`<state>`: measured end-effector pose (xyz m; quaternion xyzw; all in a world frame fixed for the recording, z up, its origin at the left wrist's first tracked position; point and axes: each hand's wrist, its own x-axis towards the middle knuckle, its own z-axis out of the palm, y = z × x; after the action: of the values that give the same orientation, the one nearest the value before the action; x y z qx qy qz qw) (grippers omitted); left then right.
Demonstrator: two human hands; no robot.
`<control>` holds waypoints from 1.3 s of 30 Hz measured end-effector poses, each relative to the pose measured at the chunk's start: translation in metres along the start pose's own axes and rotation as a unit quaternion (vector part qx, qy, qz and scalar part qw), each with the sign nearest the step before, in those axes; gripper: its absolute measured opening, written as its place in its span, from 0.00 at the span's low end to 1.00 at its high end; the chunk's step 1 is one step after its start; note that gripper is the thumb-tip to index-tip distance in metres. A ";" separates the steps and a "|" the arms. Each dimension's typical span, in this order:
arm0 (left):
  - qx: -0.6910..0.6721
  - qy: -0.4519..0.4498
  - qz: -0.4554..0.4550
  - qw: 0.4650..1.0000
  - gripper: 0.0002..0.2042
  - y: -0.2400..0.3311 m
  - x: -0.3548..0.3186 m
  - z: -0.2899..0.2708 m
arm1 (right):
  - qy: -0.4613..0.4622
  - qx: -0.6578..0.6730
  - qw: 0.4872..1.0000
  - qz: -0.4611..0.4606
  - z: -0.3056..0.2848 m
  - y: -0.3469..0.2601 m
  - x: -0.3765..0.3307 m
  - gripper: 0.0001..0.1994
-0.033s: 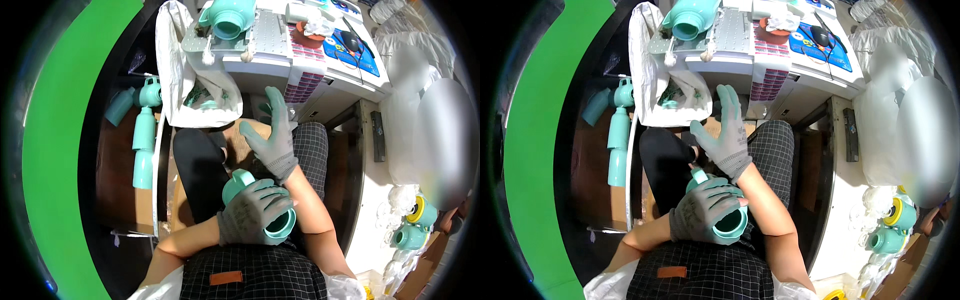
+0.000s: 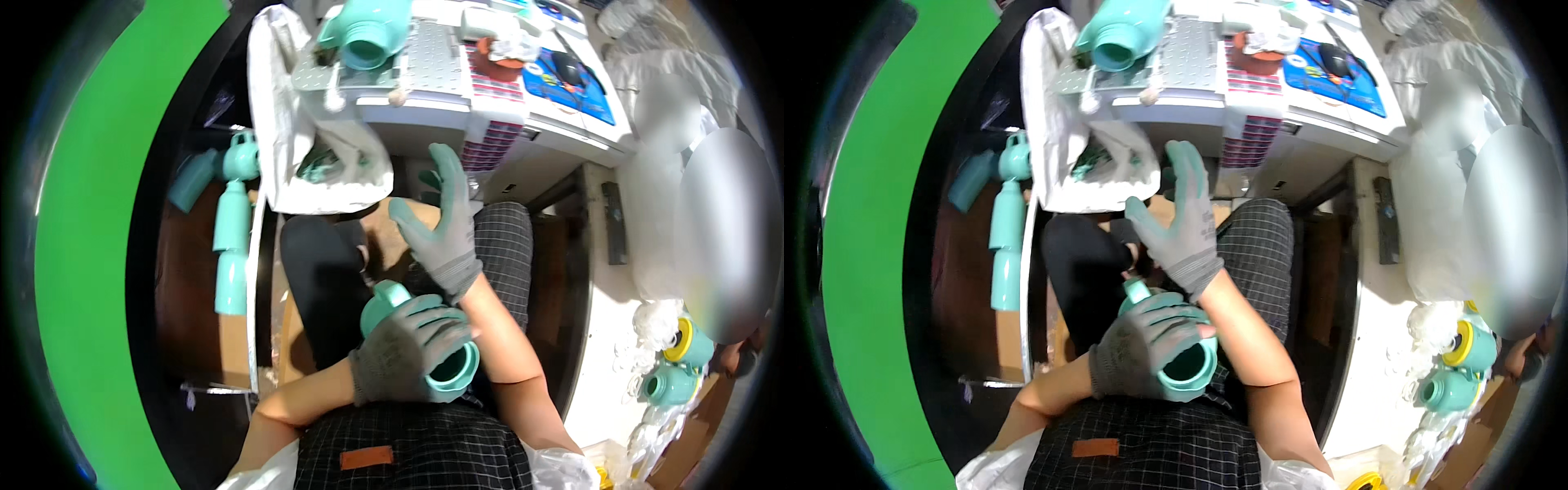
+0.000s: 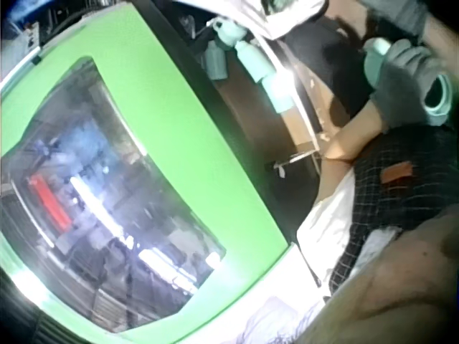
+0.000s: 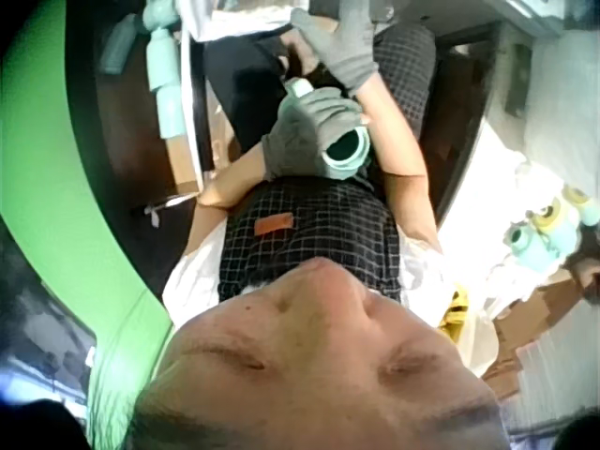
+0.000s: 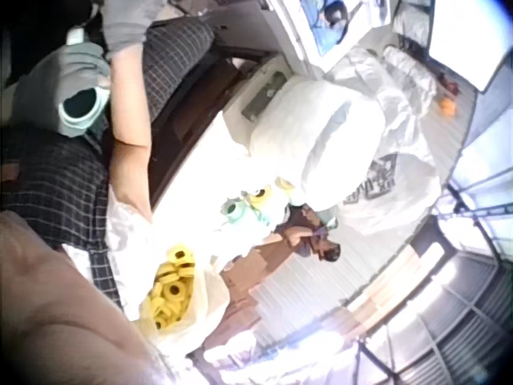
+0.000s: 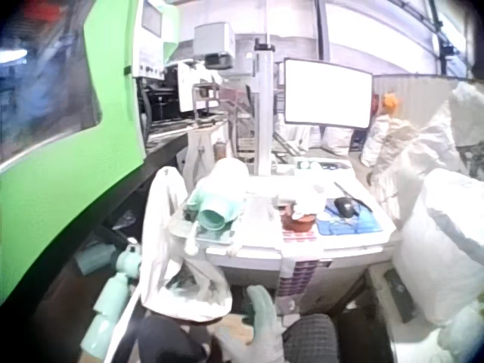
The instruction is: The person assembles teal water bottles by inserting a small internal component, attaching a yellow lid, and applying a label. The person handles the bottles one at a time, placing the finished items on a nearby table.
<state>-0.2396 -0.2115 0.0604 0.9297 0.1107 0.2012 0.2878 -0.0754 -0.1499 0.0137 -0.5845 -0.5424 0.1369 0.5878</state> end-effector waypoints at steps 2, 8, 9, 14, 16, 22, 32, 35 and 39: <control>-0.048 -0.053 -0.031 0.997 0.36 -0.006 0.007 -0.008 | 0.031 0.023 0.999 -0.005 -0.014 0.004 -0.004 0.35; -0.135 0.005 -0.011 0.991 0.35 -0.031 0.026 -0.037 | 0.089 -0.093 0.987 0.099 -0.138 0.028 -0.125 0.07; -0.145 0.002 0.007 0.989 0.36 -0.033 0.032 -0.030 | 0.147 -0.135 0.964 0.174 -0.166 0.016 -0.145 0.08; -0.134 -0.047 0.057 0.988 0.39 -0.038 0.053 0.022 | 0.331 -0.454 0.800 0.211 -0.307 0.034 -0.231 0.09; -0.140 -0.052 0.075 0.986 0.39 -0.030 0.061 0.025 | 0.243 -0.648 0.685 0.226 -0.352 0.044 -0.244 0.12; -0.077 0.005 0.113 0.991 0.40 -0.028 0.059 0.022 | 0.169 -0.689 0.653 0.264 -0.379 0.074 -0.236 0.10; -0.077 0.042 -0.004 0.996 0.54 -0.027 0.047 0.033 | 0.158 -0.250 0.946 0.137 -0.239 0.011 -0.147 0.09; -0.023 0.064 0.098 0.993 0.43 -0.014 0.058 0.024 | -0.067 -0.143 0.985 -0.070 -0.175 -0.036 -0.104 0.09; 0.045 0.025 0.082 0.995 0.26 -0.028 0.041 0.004 | -0.067 -0.226 0.962 -0.137 -0.144 -0.044 -0.100 0.10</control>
<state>-0.2035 -0.1770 0.0542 0.9422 0.0503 0.2425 0.2256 -0.0188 -0.3191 0.0418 -0.6114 -0.6725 -0.0326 0.4157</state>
